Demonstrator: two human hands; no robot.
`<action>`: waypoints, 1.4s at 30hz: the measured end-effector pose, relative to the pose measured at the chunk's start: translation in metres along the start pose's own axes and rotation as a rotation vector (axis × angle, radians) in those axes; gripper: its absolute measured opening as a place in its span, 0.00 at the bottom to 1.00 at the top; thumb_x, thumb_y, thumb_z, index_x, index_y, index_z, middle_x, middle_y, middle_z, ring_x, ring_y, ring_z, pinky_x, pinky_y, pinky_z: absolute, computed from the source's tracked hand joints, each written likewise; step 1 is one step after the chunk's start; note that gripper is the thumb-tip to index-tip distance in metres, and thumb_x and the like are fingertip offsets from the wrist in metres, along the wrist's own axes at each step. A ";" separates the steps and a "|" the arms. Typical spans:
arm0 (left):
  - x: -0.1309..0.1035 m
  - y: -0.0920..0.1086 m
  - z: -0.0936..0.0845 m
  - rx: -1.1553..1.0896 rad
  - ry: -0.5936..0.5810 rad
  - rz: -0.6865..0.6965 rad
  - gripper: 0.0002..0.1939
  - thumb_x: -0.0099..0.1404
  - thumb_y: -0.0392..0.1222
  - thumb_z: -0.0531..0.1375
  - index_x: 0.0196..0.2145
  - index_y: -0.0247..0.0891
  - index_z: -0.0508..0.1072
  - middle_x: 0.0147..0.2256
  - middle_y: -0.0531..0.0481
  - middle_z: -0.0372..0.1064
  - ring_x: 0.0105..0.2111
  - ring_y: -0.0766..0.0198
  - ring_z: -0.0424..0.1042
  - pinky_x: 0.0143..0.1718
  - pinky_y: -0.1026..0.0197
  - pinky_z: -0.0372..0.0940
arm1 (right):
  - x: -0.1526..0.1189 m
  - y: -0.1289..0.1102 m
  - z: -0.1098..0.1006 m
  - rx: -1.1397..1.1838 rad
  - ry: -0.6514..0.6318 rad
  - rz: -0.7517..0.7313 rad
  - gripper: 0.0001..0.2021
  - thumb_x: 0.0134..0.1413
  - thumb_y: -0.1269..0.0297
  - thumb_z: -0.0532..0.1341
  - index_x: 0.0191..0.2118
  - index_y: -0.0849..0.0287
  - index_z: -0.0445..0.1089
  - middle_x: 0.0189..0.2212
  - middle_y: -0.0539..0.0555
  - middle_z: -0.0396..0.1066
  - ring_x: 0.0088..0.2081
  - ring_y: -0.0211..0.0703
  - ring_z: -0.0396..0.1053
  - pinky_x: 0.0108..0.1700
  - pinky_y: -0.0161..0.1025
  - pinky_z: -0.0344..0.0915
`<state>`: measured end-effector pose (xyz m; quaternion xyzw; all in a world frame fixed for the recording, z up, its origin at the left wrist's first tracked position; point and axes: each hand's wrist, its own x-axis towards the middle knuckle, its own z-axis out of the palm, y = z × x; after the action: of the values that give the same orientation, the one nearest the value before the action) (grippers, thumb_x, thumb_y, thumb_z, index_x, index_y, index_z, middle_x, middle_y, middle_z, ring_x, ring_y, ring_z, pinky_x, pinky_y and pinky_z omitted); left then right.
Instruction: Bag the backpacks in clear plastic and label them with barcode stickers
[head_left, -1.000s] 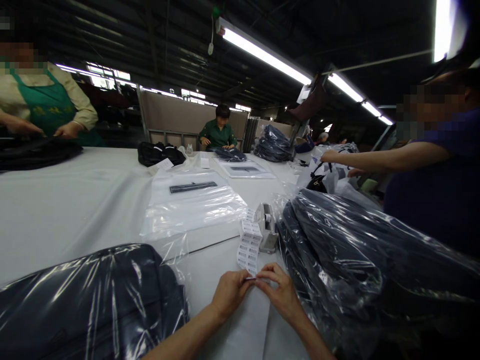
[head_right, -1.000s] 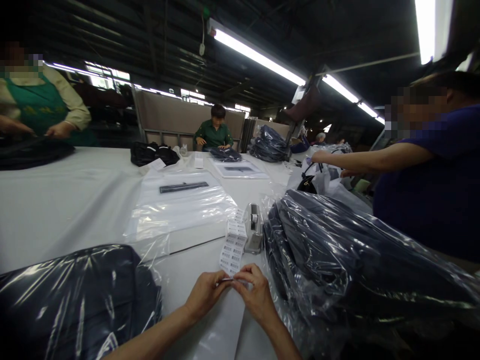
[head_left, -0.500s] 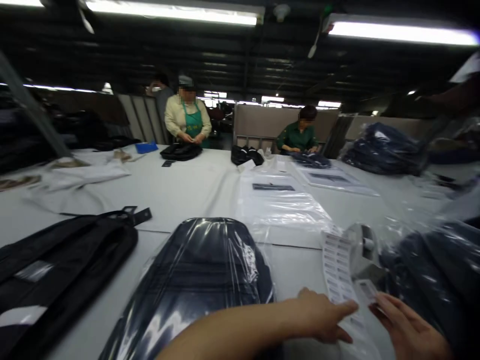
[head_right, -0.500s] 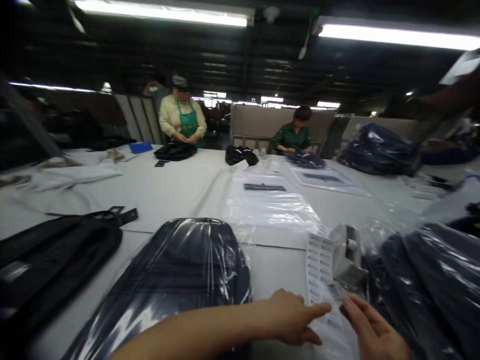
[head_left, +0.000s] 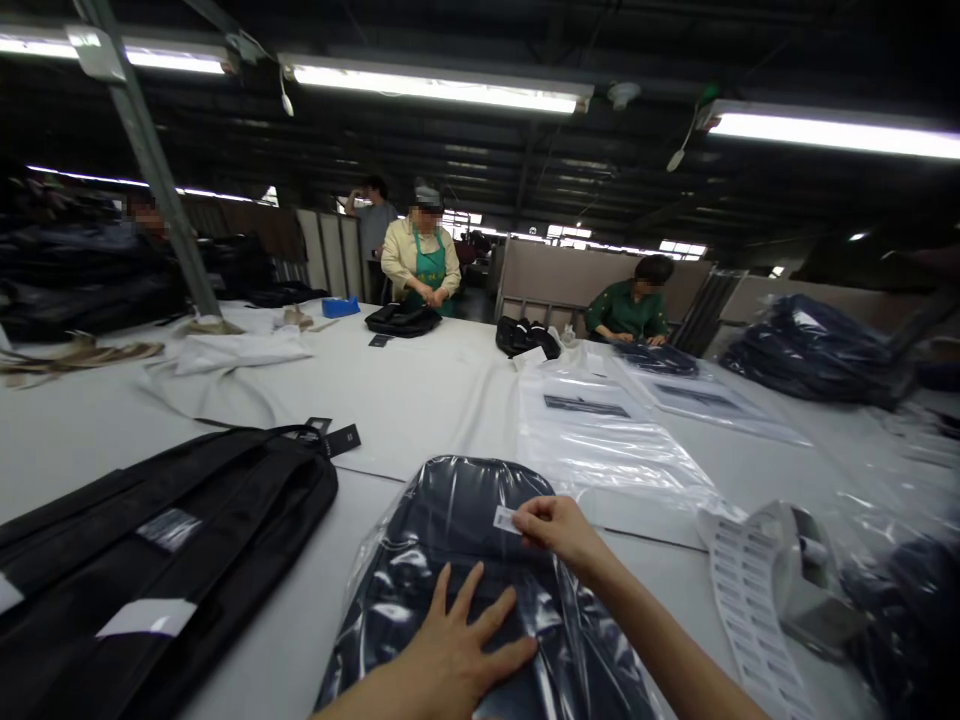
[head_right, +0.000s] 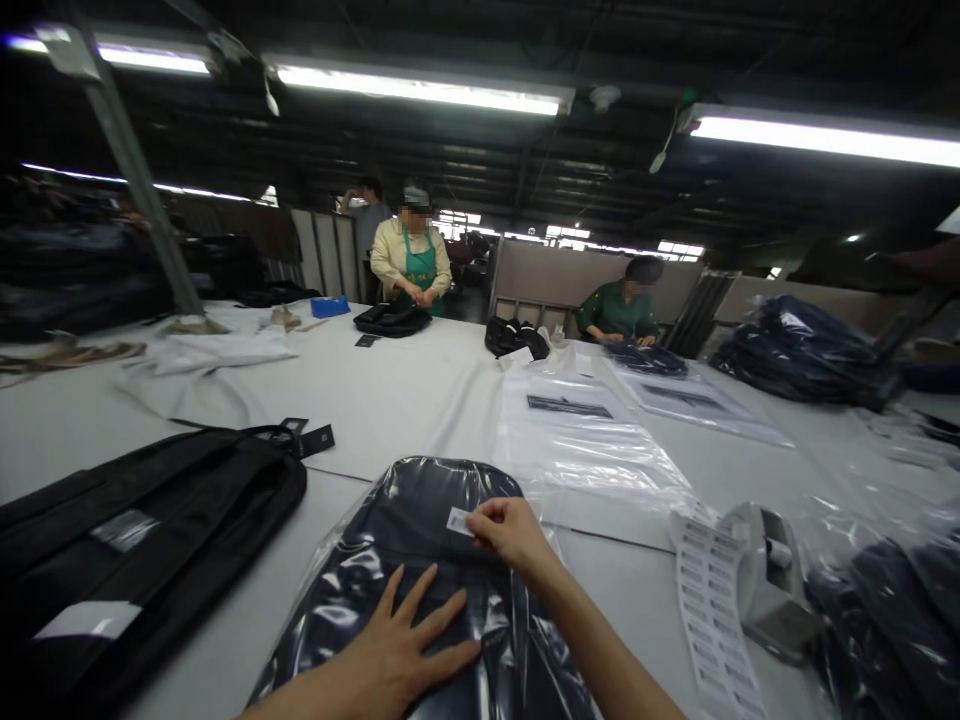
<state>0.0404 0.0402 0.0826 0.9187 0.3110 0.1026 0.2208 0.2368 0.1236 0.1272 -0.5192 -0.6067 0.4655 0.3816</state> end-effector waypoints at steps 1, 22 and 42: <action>0.003 -0.005 0.007 0.013 0.000 0.004 0.29 0.63 0.56 0.55 0.60 0.60 0.51 0.63 0.42 0.40 0.59 0.24 0.30 0.43 0.17 0.23 | 0.011 0.003 0.007 -0.031 -0.016 0.011 0.12 0.39 0.55 0.65 0.22 0.60 0.71 0.14 0.47 0.67 0.18 0.34 0.60 0.22 0.32 0.52; 0.019 -0.051 0.071 0.273 0.230 0.139 0.22 0.68 0.53 0.48 0.59 0.64 0.52 0.61 0.44 0.47 0.56 0.25 0.48 0.39 0.15 0.45 | 0.060 0.040 0.028 -0.383 -0.061 0.172 0.08 0.44 0.65 0.62 0.21 0.63 0.71 0.12 0.48 0.65 0.16 0.31 0.58 0.21 0.30 0.51; 0.019 -0.086 -0.025 0.239 0.035 -0.135 0.40 0.63 0.67 0.43 0.63 0.37 0.48 0.63 0.41 0.39 0.62 0.40 0.36 0.58 0.32 0.33 | 0.045 0.057 0.018 -0.596 0.181 0.122 0.03 0.44 0.67 0.61 0.26 0.59 0.66 0.14 0.46 0.64 0.19 0.36 0.63 0.25 0.32 0.56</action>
<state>0.0021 0.1216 0.0651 0.9135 0.3859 0.0657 0.1108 0.2281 0.1663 0.0662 -0.6829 -0.6478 0.2410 0.2366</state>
